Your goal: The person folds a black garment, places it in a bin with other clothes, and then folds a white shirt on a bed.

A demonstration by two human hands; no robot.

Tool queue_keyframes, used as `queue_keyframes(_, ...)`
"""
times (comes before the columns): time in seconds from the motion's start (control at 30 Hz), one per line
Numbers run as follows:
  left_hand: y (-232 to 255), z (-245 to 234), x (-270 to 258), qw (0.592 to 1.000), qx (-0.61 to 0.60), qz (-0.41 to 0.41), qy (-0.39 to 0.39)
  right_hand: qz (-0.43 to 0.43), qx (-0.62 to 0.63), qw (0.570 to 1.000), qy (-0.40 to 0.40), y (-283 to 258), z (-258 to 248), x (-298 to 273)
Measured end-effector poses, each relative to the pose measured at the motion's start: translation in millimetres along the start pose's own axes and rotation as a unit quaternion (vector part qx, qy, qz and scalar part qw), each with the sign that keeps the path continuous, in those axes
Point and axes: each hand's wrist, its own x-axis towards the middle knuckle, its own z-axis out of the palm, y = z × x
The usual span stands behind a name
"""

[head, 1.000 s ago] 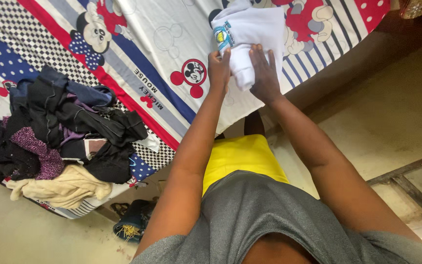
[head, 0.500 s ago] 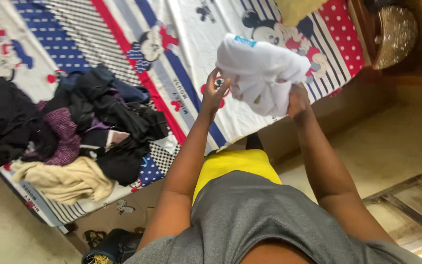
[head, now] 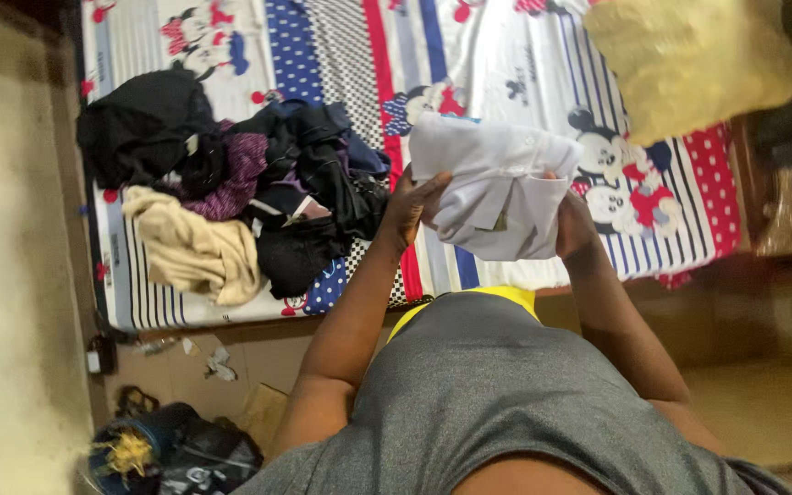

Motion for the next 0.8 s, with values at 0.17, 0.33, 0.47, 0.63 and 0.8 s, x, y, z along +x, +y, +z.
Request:
queue_keyframes(0.17,33,3,-60,0.989,-0.051,0.063,0.125,0.025,-0.119,0.993,0.014,-12,50,13)
queue_keyframes(0.33,36,16,-111,0.971,-0.056,0.145,0.181,0.08,-0.117,0.989,-0.048,-24,95,6)
queue_keyframes(0.47,35,20,-150,0.953,-0.075,0.183,0.228,0.099,-0.061,0.979,-0.168,-16,97,-1)
queue_keyframes(0.63,29,18,-204,0.927,-0.113,0.215,0.286,0.163,-0.143,0.942,-0.257,-3,107,19)
queue_keyframes(0.8,31,-6,-242,0.899,-0.155,0.265,0.314,0.197,-0.177,0.923,-0.28,28,160,7)
